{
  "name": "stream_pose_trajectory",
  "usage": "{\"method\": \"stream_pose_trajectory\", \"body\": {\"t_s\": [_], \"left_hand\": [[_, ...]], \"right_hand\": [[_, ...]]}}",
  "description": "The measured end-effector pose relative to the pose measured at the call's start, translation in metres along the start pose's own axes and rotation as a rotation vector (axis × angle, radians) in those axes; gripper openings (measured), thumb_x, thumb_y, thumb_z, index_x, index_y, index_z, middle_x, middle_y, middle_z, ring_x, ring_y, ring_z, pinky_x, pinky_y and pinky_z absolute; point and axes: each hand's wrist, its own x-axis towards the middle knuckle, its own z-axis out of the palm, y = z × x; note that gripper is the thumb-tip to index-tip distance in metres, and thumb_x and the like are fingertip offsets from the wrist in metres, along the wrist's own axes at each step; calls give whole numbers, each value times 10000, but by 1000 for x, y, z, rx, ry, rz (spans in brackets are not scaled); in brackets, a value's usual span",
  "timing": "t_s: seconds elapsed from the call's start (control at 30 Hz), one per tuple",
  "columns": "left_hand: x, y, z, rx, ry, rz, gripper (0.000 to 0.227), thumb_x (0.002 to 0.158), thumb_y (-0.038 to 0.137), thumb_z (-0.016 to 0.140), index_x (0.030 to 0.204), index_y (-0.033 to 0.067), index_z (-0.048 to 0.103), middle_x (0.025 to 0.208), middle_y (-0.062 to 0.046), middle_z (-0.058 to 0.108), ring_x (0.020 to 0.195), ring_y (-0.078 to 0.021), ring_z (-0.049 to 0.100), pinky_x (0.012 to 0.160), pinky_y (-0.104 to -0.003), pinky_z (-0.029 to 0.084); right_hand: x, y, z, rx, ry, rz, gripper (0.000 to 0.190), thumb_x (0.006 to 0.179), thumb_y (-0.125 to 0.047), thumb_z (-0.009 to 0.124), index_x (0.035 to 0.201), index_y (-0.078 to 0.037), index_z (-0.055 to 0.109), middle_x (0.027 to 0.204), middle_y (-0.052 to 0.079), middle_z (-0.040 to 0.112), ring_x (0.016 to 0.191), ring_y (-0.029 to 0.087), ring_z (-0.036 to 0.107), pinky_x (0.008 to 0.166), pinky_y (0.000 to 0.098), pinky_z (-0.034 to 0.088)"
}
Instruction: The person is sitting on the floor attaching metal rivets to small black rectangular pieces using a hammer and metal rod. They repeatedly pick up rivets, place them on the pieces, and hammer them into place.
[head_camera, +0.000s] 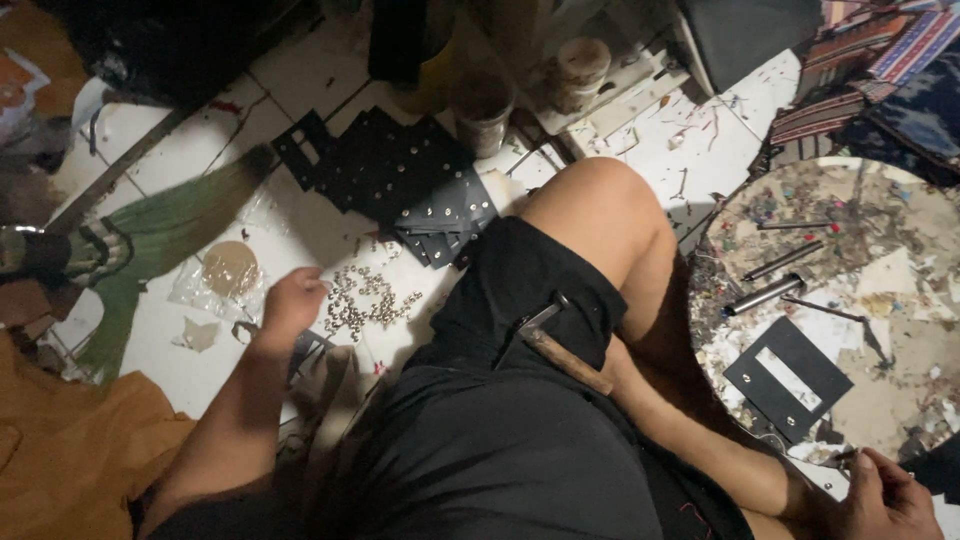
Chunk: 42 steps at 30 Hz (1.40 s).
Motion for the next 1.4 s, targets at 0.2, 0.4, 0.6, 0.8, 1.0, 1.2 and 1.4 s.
{"method": "stream_pose_trajectory", "body": {"t_s": [0.2, 0.4, 0.6, 0.8, 1.0, 1.2, 1.4], "left_hand": [[27, -30, 40, 150, -35, 44, 508, 826, 353, 804, 1285, 165, 691, 1262, -49, 740, 1113, -265, 707, 945, -384, 504], [21, -8, 41, 175, -67, 15, 294, 923, 277, 740, 1177, 132, 718, 1178, -58, 765, 1010, -249, 718, 847, -376, 540], [27, -21, 38, 64, -20, -4, 264, 909, 186, 689, 1167, 154, 742, 1149, -30, 781, 1012, -208, 727, 875, -334, 551], [35, -44, 40, 13, -5, 71, 273, 934, 149, 687, 1203, 136, 732, 1172, -52, 771, 1061, -202, 718, 932, -333, 550], [35, -45, 41, 32, -22, 72, 378, 878, 80, 644, 1244, 149, 709, 1222, -30, 754, 1051, -206, 714, 891, -332, 538], [55, -63, 54, 178, 19, 89, 254, 872, 307, 759, 1098, 193, 749, 1100, 1, 759, 982, -233, 707, 818, -384, 512], [38, -43, 48, 186, -3, 74, 208, 924, 268, 731, 1104, 171, 772, 1095, -13, 785, 959, -218, 722, 786, -364, 535]], "right_hand": [[1, 8, 3, -110, 34, -105, 194, 1260, -88, 761, 1354, 72, 817, 1064, 176, 742, 942, 210, 672, 799, 304, 510], [3, 33, 5, 21, 9, -65, 199, 1236, -105, 745, 1356, 46, 794, 1051, 162, 713, 960, 177, 654, 838, 287, 519], [6, 26, 2, 35, -22, 4, 225, 1209, -129, 712, 1370, 15, 773, 1067, 143, 706, 927, 176, 632, 769, 287, 483], [13, 45, 6, 129, -69, 18, 211, 1231, -132, 681, 1374, 6, 753, 1103, 135, 697, 968, 162, 638, 846, 265, 506], [9, 48, 5, 62, -39, -11, 191, 1264, -106, 726, 1395, 29, 759, 1071, 162, 688, 923, 207, 644, 794, 295, 514], [10, 40, 9, 114, -10, 75, 173, 1217, -143, 728, 1352, -43, 767, 1041, 97, 686, 893, 138, 625, 783, 238, 499], [13, 68, 11, 63, -24, -24, 162, 1236, -64, 741, 1372, 18, 776, 1059, 165, 701, 941, 190, 648, 808, 288, 516]]}}
